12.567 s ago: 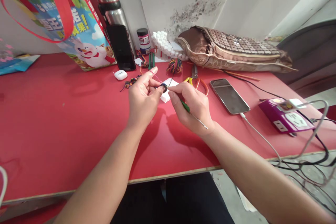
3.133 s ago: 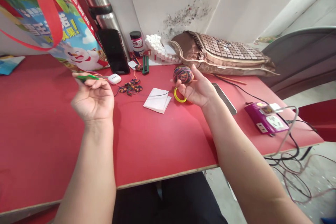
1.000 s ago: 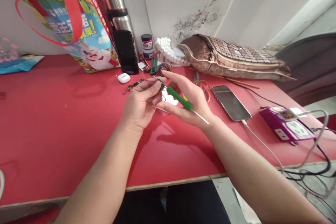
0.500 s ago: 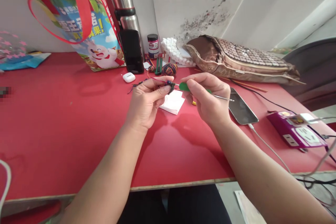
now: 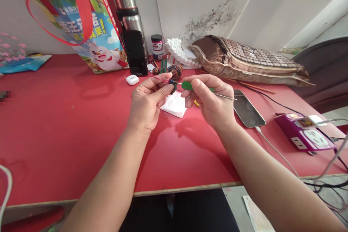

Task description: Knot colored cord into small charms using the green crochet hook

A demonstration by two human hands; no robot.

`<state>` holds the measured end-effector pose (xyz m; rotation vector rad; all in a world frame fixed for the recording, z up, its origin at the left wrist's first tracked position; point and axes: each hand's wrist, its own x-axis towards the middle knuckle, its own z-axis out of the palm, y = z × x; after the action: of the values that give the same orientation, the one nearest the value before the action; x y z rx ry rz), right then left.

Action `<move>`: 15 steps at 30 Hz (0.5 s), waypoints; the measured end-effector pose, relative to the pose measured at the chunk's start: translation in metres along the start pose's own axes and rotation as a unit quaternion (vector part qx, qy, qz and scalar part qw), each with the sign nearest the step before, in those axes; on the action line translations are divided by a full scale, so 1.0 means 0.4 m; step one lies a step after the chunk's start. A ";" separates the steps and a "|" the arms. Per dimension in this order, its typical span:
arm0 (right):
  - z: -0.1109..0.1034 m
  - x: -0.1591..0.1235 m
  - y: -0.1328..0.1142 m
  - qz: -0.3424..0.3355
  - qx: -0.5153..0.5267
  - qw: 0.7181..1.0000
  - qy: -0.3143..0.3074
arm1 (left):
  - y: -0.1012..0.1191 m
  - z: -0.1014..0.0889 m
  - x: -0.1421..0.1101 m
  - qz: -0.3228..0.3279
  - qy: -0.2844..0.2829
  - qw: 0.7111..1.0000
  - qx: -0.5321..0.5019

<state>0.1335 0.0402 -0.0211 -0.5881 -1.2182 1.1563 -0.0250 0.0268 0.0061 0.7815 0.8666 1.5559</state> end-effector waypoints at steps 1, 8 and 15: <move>0.002 -0.001 0.002 -0.003 0.004 1.000 -0.001 | 0.000 -0.001 0.000 -0.007 -0.002 1.000 -0.006; 0.004 -0.004 0.011 -0.011 0.016 0.998 -0.052 | 0.008 -0.014 0.005 -0.076 -0.003 0.996 -0.052; 0.005 -0.015 0.014 -0.099 -0.120 0.987 -0.042 | -0.006 0.005 -0.009 -0.035 0.061 0.997 -0.036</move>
<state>0.1300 0.0362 -0.0278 -0.5863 -1.4669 0.8804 -0.0216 0.0236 0.0048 0.6039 0.9127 1.5759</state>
